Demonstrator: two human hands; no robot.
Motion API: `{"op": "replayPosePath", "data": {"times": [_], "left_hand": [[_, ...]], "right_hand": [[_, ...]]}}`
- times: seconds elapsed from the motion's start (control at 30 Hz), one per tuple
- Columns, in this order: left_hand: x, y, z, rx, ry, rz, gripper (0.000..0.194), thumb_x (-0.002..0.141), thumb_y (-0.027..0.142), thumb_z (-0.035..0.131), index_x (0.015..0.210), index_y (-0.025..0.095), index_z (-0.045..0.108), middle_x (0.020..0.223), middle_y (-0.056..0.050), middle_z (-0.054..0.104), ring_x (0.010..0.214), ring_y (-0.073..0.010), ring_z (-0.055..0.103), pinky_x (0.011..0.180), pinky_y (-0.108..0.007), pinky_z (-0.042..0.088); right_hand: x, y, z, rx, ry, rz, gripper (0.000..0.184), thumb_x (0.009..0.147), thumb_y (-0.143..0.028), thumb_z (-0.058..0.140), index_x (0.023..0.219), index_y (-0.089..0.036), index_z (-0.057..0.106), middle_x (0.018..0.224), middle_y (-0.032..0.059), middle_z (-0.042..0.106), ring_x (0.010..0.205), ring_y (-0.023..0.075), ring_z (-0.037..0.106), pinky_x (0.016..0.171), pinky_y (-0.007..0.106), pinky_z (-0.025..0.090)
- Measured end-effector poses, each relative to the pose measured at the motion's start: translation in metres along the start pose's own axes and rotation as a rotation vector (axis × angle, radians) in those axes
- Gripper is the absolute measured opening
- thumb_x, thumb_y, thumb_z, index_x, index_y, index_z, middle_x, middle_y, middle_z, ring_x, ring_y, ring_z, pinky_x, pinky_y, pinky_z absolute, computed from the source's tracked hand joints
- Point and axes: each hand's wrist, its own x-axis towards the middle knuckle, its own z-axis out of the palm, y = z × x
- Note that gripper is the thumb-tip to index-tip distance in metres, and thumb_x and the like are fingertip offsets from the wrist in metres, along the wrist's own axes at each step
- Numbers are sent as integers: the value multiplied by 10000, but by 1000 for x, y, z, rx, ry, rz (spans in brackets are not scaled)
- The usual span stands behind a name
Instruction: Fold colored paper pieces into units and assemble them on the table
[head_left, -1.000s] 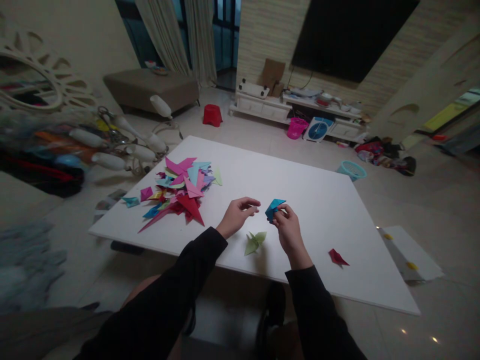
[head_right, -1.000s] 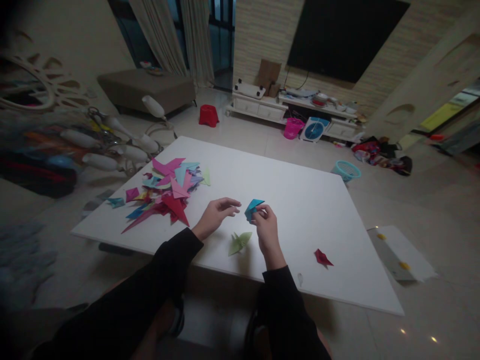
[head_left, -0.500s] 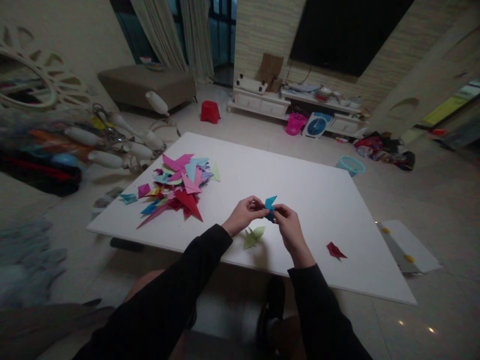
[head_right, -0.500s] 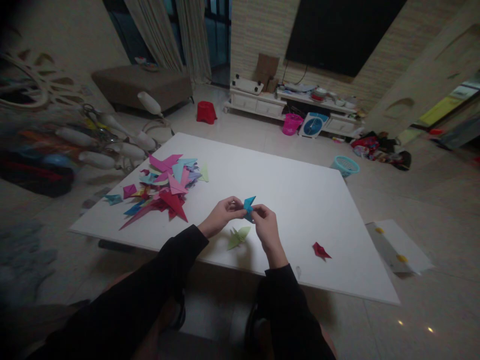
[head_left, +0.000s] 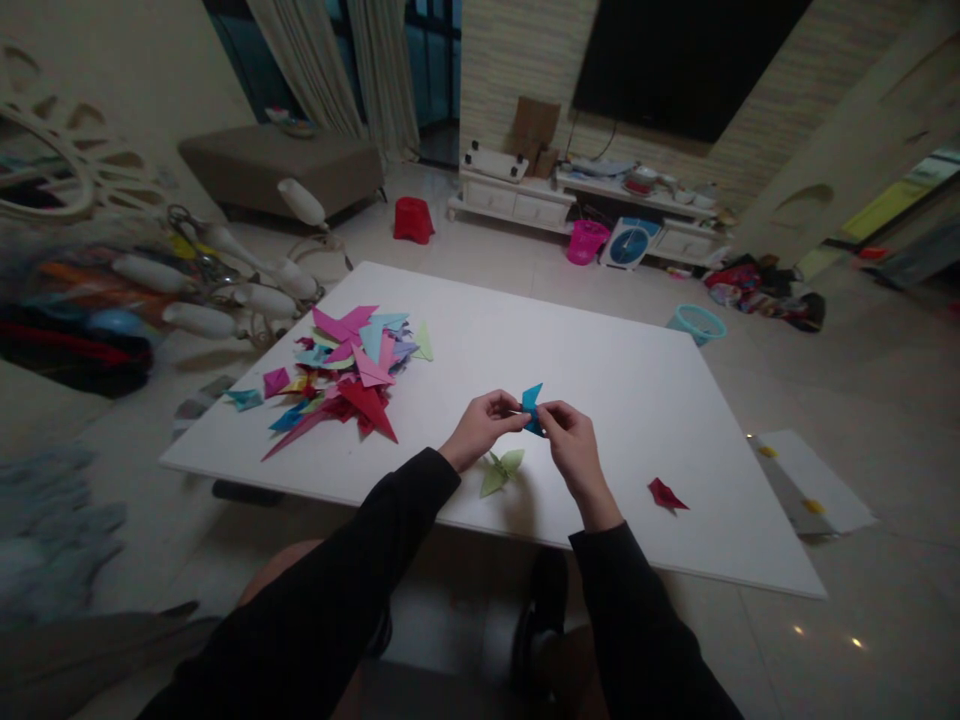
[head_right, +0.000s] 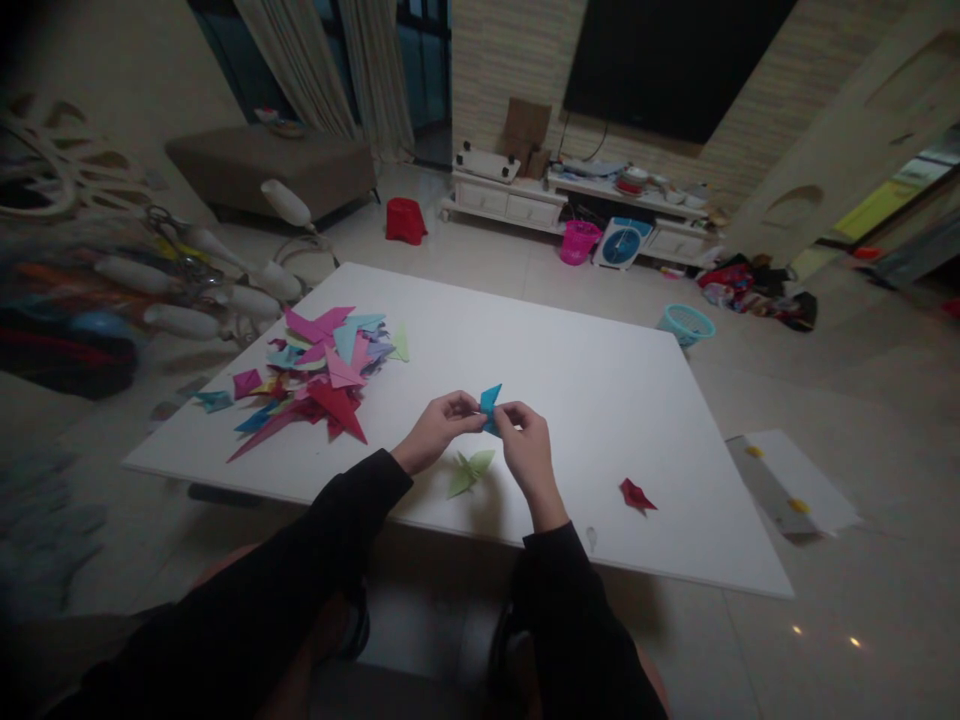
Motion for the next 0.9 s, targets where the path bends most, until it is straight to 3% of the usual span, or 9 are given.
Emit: {"op": "replayPosePath", "data": {"times": [0.2,0.9], "left_hand": [[-1,-2,0,-37,14,30,418,652,354,871,729,146,517,721,32,580,669,-88,573,695,-266,471],[0,2,-4,19,31,-11,337,654,381,848,725,141,621,747,-1,611,708,-120,589,732,-287,483]], "right_hand": [[-2,-3,1,-93,32,-29,251,767,-422,683,756,-175,728,730,43,703,697,176,598,695,320,481],[-3,-3,2,-101,51,-31,243,800,-409,682,773,-172,729,750,45,713,734,192,634,726,332,481]]}}
